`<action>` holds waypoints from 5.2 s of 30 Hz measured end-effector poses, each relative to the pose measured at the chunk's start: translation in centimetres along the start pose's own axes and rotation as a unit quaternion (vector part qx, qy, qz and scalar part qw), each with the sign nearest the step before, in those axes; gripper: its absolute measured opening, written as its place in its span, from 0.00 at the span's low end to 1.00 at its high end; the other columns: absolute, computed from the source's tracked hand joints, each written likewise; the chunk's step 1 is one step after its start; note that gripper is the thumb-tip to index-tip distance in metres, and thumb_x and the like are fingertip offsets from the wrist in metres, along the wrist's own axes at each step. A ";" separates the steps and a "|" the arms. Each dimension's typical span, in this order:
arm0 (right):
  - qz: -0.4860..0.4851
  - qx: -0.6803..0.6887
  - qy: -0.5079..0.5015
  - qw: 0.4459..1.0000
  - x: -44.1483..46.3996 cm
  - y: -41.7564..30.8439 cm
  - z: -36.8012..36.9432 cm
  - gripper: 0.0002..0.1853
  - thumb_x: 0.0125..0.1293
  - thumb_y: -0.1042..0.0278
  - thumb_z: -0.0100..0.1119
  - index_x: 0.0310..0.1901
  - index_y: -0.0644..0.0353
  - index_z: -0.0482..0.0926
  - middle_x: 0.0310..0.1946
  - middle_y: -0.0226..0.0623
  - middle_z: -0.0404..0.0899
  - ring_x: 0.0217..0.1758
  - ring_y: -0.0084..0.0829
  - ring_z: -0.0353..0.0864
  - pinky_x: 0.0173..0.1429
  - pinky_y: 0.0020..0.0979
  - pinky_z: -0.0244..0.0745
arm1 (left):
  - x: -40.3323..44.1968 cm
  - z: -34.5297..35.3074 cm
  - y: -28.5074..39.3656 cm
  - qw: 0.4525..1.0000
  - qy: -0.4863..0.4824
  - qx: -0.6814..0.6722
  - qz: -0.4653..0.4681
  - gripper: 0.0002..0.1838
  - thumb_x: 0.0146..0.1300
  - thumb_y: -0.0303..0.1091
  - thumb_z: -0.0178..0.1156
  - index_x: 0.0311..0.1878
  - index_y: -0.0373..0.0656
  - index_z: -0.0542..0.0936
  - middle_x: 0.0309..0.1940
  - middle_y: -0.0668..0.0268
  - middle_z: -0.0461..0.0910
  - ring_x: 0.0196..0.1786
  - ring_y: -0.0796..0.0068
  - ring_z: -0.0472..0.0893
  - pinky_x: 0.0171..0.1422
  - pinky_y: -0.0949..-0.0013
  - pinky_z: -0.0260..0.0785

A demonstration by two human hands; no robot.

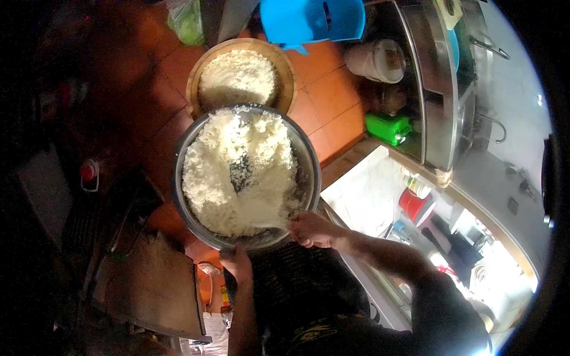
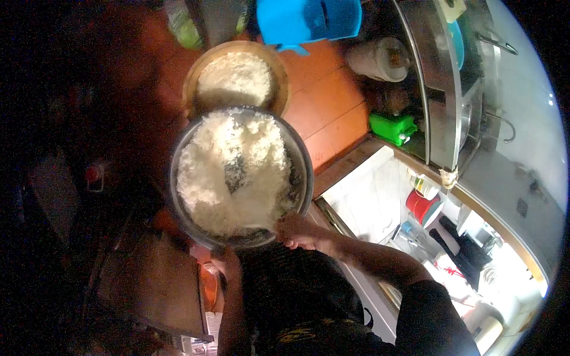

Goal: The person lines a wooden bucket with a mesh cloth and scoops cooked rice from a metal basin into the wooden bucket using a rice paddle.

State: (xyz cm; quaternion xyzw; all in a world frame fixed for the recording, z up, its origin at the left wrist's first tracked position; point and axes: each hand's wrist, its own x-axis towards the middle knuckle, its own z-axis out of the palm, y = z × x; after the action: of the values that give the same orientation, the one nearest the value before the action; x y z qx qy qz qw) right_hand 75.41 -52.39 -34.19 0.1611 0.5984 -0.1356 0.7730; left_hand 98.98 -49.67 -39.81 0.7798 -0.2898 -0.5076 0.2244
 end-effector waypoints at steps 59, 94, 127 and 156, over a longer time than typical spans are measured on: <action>0.064 0.025 -0.042 0.997 -2.2 1.8 -6.4 0.10 0.70 0.65 0.53 0.34 0.63 0.73 0.16 0.30 0.70 0.14 0.19 0.67 0.14 0.22 0.59 | -0.4 -0.7 -1.9 0.994 0.006 0.104 0.024 0.10 0.55 0.25 0.57 0.27 0.30 0.66 0.20 0.66 0.68 0.20 0.72 0.63 0.23 0.67 0.56; -0.406 -0.108 0.202 0.885 16.0 -7.4 0.0 0.16 0.73 0.64 0.47 0.27 0.63 0.69 0.16 0.33 0.69 0.14 0.23 0.63 0.19 0.31 0.58 | -0.4 -0.1 0.7 0.992 0.007 0.124 0.018 0.09 0.52 0.23 0.59 0.26 0.31 0.68 0.23 0.63 0.72 0.23 0.73 0.68 0.29 0.68 0.61; -0.215 -0.578 0.196 0.762 14.3 3.4 -10.3 0.09 0.62 0.63 0.55 0.38 0.59 0.78 0.28 0.35 0.76 0.32 0.30 0.77 0.29 0.33 0.73 | 1.0 -1.1 0.4 0.990 -0.024 0.136 -0.005 0.15 0.54 0.26 0.56 0.21 0.38 0.59 0.16 0.71 0.60 0.19 0.75 0.56 0.23 0.69 0.52; -0.320 -0.146 0.199 0.915 12.4 -10.0 -0.4 0.17 0.74 0.63 0.46 0.29 0.65 0.72 0.16 0.33 0.69 0.16 0.21 0.67 0.20 0.32 0.61 | -0.3 -0.9 3.5 0.997 -0.011 0.069 -0.019 0.06 0.55 0.21 0.57 0.33 0.31 0.69 0.26 0.65 0.68 0.27 0.71 0.61 0.35 0.70 0.56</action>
State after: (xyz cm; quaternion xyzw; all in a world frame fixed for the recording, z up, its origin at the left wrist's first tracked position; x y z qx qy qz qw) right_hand 74.13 -61.58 -47.19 -0.1299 0.7725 -0.2520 0.5681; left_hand 98.97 -51.95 -36.98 0.7932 -0.3117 -0.4992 0.1565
